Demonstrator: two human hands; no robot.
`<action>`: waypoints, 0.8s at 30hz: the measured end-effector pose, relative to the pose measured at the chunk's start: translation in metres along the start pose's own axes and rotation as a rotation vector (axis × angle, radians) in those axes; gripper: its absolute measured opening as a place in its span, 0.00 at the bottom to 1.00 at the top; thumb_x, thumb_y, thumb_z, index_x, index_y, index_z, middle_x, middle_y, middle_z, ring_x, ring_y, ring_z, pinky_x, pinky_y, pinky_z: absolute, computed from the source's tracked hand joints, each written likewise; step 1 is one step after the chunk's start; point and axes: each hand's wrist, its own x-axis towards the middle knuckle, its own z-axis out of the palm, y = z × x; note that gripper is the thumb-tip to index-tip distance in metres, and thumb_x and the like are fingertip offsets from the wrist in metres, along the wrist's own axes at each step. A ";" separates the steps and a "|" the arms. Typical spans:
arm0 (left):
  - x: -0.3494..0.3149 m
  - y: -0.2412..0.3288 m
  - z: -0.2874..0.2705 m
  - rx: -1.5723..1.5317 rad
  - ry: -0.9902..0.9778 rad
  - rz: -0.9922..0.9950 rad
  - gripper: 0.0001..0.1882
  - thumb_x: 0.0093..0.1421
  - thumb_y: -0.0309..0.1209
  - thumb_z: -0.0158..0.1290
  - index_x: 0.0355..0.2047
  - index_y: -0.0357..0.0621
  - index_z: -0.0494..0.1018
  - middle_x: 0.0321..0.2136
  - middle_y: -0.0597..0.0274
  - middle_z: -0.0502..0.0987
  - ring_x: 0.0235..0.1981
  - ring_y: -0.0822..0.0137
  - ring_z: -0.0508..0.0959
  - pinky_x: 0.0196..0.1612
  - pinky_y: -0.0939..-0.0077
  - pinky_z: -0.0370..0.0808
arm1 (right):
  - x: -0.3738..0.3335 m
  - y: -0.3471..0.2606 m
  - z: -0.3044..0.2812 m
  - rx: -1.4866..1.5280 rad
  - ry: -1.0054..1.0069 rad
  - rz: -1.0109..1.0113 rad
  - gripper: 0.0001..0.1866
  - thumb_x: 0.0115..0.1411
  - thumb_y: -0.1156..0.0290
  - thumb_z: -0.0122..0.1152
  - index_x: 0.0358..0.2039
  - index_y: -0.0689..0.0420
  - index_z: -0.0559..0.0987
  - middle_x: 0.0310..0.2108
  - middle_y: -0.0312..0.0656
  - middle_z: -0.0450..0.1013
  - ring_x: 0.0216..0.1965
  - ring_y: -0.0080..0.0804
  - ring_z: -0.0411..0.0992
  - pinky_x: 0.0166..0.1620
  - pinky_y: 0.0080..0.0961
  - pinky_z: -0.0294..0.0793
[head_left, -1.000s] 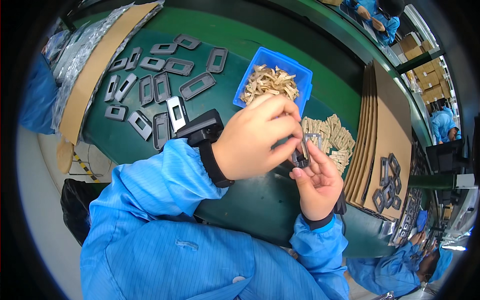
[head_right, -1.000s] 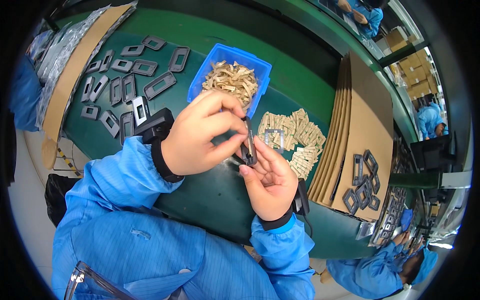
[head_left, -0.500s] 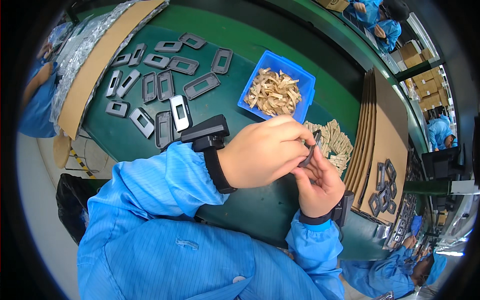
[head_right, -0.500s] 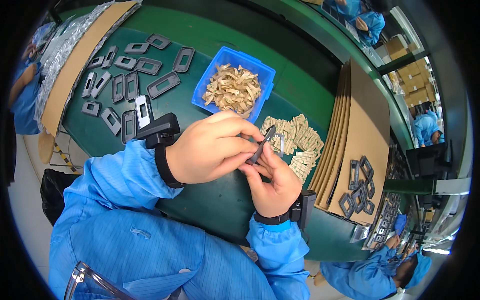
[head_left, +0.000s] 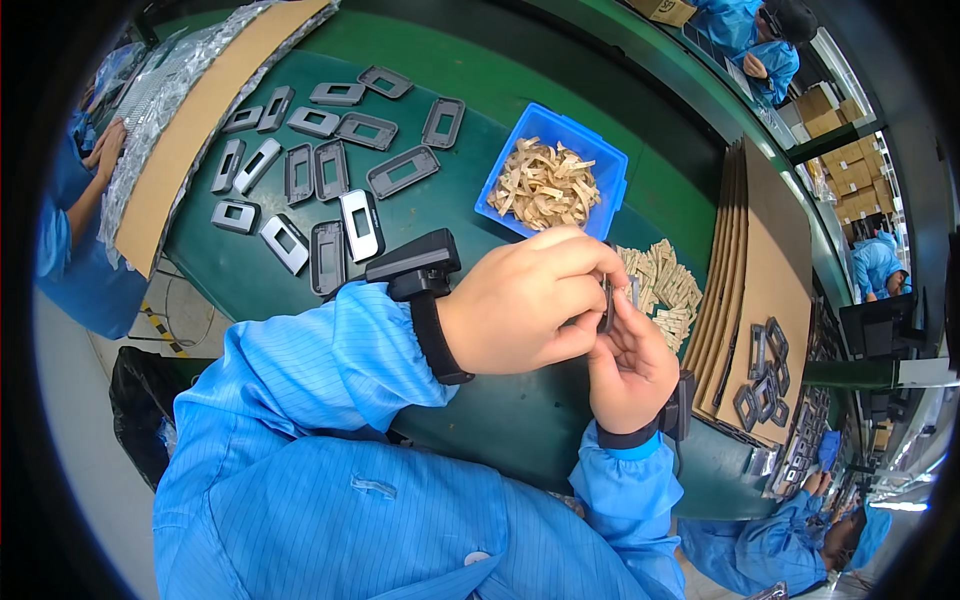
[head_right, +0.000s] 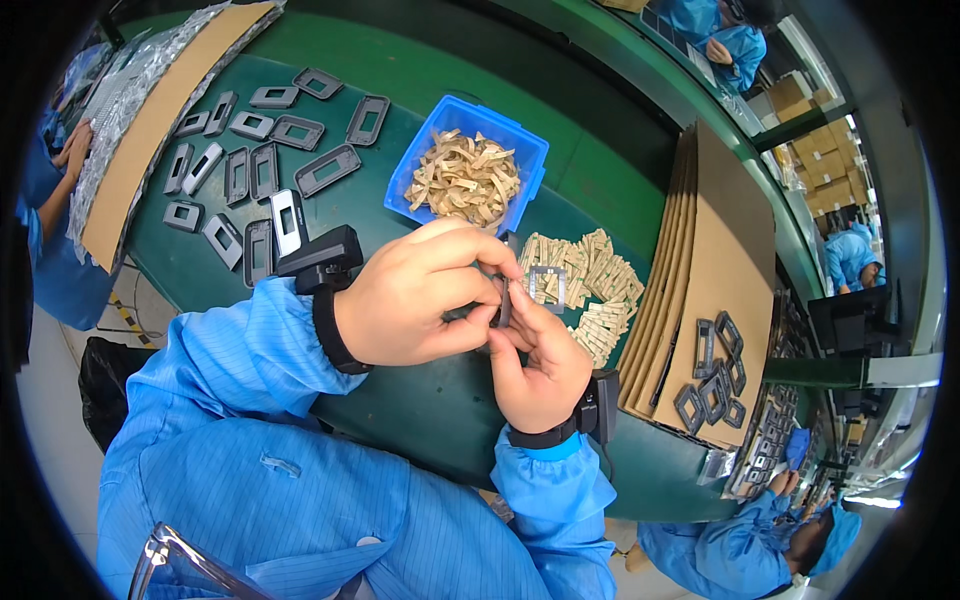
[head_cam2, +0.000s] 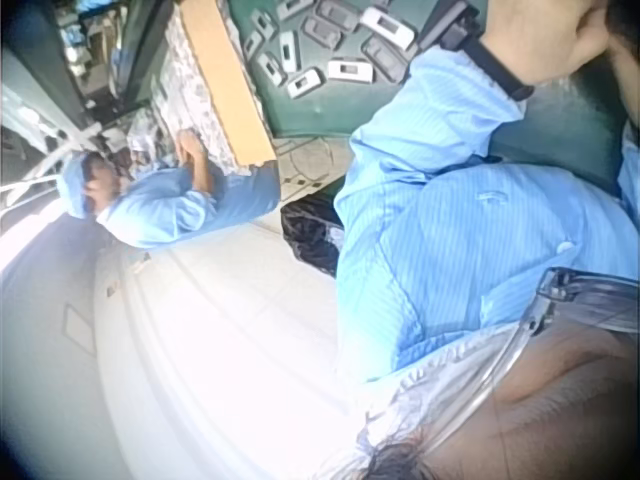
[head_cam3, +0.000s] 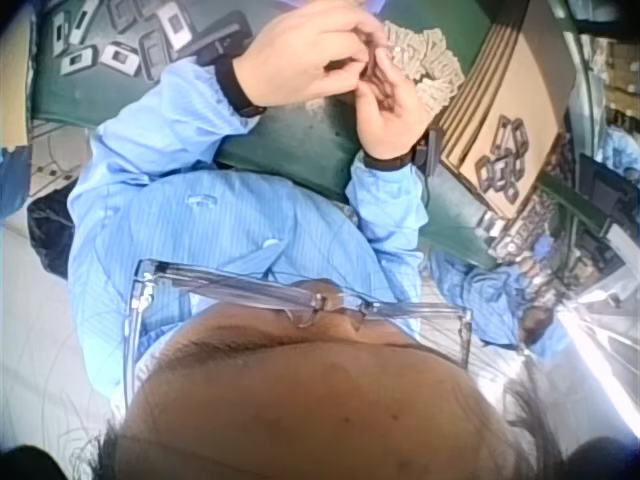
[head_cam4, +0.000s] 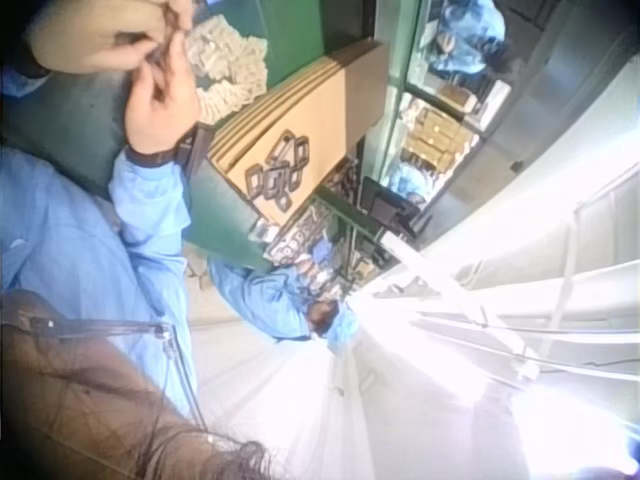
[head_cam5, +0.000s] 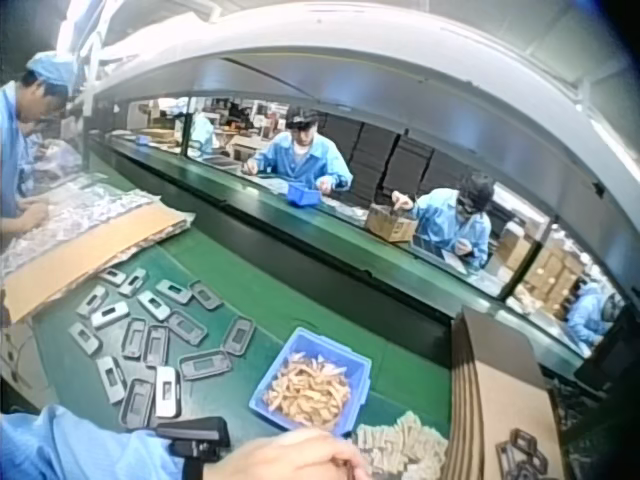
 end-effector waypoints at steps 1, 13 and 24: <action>0.000 0.000 0.000 0.001 0.001 -0.001 0.09 0.46 0.25 0.63 0.28 0.41 0.75 0.40 0.59 0.77 0.38 0.57 0.78 0.42 0.66 0.75 | 0.001 -0.001 0.000 0.079 -0.024 0.030 0.25 0.56 0.91 0.59 0.56 0.68 0.72 0.50 0.56 0.75 0.51 0.40 0.76 0.52 0.30 0.79; 0.020 -0.031 -0.039 0.533 0.140 -0.138 0.06 0.48 0.23 0.60 0.28 0.40 0.75 0.41 0.59 0.77 0.40 0.55 0.76 0.41 0.65 0.75 | 0.003 -0.012 -0.002 0.239 0.039 0.238 0.27 0.58 0.92 0.55 0.59 0.68 0.67 0.53 0.55 0.73 0.53 0.43 0.75 0.56 0.31 0.75; 0.016 -0.040 -0.041 0.632 -0.072 -0.225 0.06 0.51 0.24 0.59 0.31 0.44 0.77 0.29 0.62 0.79 0.36 0.57 0.78 0.50 0.60 0.73 | 0.005 -0.016 0.000 0.268 0.057 0.261 0.26 0.62 0.87 0.52 0.61 0.67 0.65 0.52 0.55 0.72 0.46 0.41 0.78 0.45 0.24 0.79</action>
